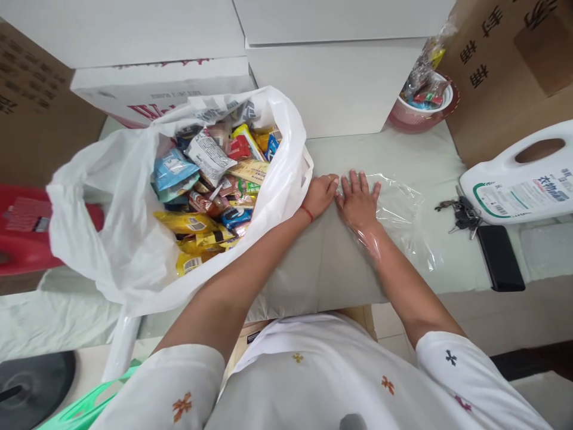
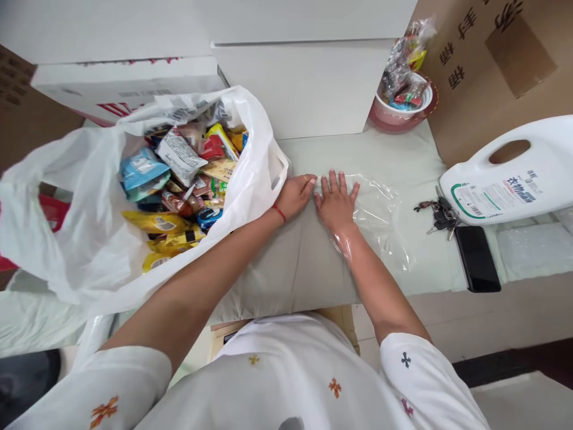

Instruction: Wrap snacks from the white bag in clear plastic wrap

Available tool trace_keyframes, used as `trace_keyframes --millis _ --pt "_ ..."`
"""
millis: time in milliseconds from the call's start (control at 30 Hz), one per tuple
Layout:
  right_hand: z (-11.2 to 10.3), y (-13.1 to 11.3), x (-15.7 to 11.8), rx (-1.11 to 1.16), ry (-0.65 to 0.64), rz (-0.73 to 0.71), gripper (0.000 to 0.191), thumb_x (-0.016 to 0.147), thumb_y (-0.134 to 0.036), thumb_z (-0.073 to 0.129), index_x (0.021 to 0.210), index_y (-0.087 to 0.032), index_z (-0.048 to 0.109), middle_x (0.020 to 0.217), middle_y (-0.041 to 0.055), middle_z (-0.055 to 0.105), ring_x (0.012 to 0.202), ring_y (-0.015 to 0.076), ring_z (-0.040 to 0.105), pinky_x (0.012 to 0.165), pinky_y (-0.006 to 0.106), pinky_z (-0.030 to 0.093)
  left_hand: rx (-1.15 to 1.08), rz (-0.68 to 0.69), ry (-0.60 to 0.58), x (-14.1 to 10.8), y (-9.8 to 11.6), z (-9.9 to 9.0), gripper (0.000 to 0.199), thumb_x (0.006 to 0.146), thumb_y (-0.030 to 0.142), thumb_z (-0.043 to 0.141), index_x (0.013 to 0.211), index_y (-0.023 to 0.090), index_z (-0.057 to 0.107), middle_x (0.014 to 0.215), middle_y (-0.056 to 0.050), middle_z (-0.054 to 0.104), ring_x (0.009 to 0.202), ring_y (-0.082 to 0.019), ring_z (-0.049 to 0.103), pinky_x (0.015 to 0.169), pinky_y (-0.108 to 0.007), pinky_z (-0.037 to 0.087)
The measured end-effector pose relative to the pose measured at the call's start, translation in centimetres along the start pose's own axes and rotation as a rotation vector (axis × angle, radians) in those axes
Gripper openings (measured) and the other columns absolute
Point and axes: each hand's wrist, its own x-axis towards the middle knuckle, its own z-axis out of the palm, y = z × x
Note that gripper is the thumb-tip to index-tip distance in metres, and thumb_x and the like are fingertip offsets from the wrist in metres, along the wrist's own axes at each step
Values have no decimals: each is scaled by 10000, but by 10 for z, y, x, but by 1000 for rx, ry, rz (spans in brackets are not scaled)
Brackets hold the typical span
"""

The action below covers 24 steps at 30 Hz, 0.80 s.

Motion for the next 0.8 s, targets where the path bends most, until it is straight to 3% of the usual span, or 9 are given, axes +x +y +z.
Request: trace_keyframes --millis 100,233,333,433,567,733,800 --pt "-7 7 1 16 24 -6 596 1086 -450 238 1594 -206 433 1724 114 272 1602 354 191 1232 745 46 47 76 -34 -3 -7 0 338 1033 284 416 1103 162 723 1223 -139 750 1212 -250 673 1117 -370 450" --pt "-25 24 -10 66 44 -43 559 1081 -374 241 1512 -205 553 1664 100 399 1597 286 227 1291 596 191 103 33 -58 -1 -7 2 243 959 203 494 795 198 674 1268 -134 739 1269 -234 645 1182 -402 397" --pt "-41 34 -31 153 -12 -140 502 1073 -401 304 1352 -271 700 1512 61 591 1580 254 286 1284 528 290 78 1 -72 -1 -4 1 267 909 165 546 649 221 571 1257 -133 742 1278 -233 642 1201 -403 379" --pt "-52 38 -56 266 -107 -254 442 1060 -401 380 1246 -274 760 1426 52 669 1550 270 358 1256 557 343 43 -23 -96 -2 -1 -2 311 868 154 578 570 227 528 1256 -135 741 1217 -261 674 1148 -404 442" --pt "-57 36 -81 271 -155 -349 421 1068 -348 391 1261 -240 749 1467 54 644 1534 270 395 1240 557 367 100 -40 -150 -2 5 -6 297 858 153 565 566 202 575 1317 -136 720 1149 -280 701 1141 -413 465" --pt "-57 39 -101 52 -79 -371 471 1056 -174 372 1472 -205 590 1529 73 589 1528 285 402 1263 615 266 167 -55 -186 -3 12 -13 247 867 132 528 646 187 624 1378 -89 703 1074 -220 720 1123 -336 485" --pt "-58 42 -105 -9 -74 -389 518 1033 -108 365 1508 -203 549 1529 79 589 1519 281 415 1253 609 279 185 -57 -194 -3 13 -14 278 878 131 512 624 193 607 1379 -81 705 1047 -214 726 1105 -329 501"
